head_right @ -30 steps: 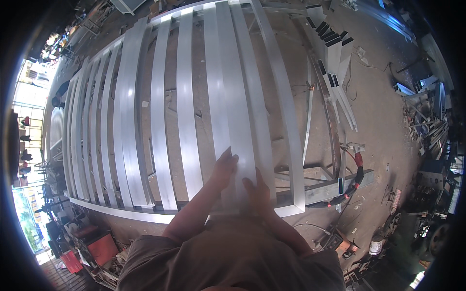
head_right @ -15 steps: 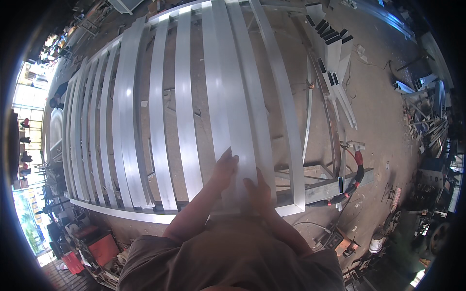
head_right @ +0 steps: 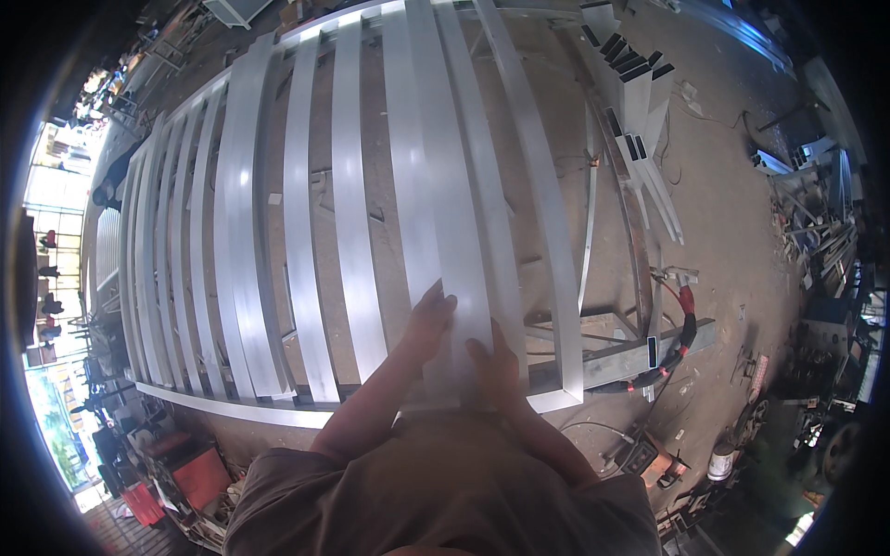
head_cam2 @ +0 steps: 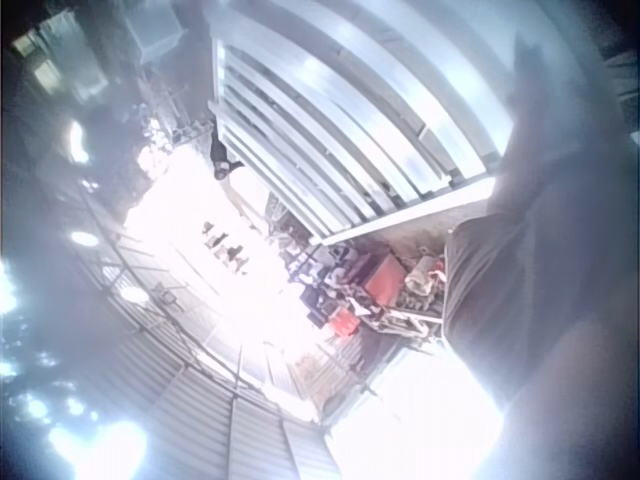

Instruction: The person assembles a large metal frame by inserting multiple long metal slats into a horizontal frame structure. The person picks up each slat and places it into the frame one at a time, adjusting the position to ensure alignment.

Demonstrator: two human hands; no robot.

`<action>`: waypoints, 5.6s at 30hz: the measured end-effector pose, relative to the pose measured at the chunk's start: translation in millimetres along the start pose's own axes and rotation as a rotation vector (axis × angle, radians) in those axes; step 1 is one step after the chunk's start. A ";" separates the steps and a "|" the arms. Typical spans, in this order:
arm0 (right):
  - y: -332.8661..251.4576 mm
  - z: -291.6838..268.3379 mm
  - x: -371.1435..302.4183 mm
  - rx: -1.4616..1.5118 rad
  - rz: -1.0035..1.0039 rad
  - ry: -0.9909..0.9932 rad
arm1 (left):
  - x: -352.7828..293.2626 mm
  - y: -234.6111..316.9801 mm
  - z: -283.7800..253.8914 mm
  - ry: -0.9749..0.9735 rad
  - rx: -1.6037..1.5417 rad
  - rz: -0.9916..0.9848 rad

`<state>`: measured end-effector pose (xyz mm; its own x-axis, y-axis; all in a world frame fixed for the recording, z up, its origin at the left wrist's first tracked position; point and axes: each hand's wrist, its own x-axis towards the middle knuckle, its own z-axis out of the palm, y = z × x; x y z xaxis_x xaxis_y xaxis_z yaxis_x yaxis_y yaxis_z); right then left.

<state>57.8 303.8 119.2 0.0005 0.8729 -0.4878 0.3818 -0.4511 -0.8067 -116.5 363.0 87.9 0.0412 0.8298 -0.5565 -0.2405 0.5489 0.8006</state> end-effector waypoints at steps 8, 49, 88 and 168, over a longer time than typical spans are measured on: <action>-8.5 -1.8 -2.2 0.028 -0.007 -0.002 | 1.3 -5.1 -2.2 0.013 0.010 0.016; 59.0 2.9 29.3 -0.427 -0.181 0.113 | -25.2 -67.4 -14.0 0.037 0.528 0.002; 70.4 -6.9 39.2 -0.240 -0.123 -0.037 | -15.8 -35.5 -7.5 -0.031 1.147 0.046; -10.3 167.5 -58.0 -0.047 -0.011 0.070 | -95.0 -45.5 -108.4 0.400 0.446 0.109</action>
<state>-100.9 226.6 100.0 0.0601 0.8894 -0.4532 0.4254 -0.4336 -0.7944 -214.7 248.3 80.3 -0.3491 0.8290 -0.4368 0.2106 0.5236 0.8255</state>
